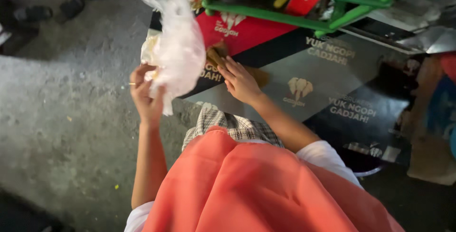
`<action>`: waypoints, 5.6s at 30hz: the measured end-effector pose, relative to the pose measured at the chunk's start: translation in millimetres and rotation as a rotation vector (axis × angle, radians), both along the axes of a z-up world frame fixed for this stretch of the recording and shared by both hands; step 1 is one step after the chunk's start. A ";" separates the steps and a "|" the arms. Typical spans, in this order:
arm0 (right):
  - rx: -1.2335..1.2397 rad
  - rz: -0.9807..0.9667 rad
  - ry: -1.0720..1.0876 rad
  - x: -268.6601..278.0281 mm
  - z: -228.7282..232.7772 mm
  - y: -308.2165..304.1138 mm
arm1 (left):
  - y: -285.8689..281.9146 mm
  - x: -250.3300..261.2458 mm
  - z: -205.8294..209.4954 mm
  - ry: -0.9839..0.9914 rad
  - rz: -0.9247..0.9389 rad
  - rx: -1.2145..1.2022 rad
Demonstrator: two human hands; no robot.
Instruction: The person cleans various surfaces in a small shop using a cloth. They wipe a green plastic rack, a table with a branded mat, and the area around a water dispenser and kettle. The person moves between these areas to clean them thoroughly.
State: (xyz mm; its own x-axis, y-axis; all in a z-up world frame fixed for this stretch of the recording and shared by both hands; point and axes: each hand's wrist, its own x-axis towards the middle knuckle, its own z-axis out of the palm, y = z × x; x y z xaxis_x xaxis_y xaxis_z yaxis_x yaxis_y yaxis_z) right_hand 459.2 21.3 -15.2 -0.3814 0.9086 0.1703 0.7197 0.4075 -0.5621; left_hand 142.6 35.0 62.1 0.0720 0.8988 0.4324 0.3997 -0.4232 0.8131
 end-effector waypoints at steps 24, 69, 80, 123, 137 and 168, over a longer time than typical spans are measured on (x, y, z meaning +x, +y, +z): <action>0.282 -0.860 -0.118 133.8 -1.6 -96.4 | 26.6 223.0 -43.3 0.371 -0.917 -0.162; -0.337 -1.523 -0.476 336.3 -38.4 -292.1 | -89.3 214.9 -22.4 0.363 -0.554 -0.173; -0.568 -1.481 -0.407 338.1 -83.2 -440.9 | -114.5 126.7 -21.4 0.204 -0.400 0.044; 0.241 -1.089 0.018 348.6 -44.9 -269.9 | -259.4 169.3 -23.6 -0.196 0.072 -0.160; 0.258 -1.015 -0.169 415.3 -57.0 -240.0 | -196.6 250.6 -53.2 -0.075 -0.048 -0.195; 0.018 -0.699 -0.261 526.8 -37.4 -187.2 | -251.9 339.5 -19.9 -0.007 0.102 -0.179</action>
State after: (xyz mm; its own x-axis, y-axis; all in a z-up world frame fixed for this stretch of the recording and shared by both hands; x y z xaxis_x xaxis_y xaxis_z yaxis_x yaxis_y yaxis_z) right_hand 986.1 -165.9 -52.6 0.2543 0.9519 0.1708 0.9235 -0.1866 -0.3350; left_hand 482.1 -217.0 42.1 -0.0258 0.9638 0.2655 0.4275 -0.2294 0.8744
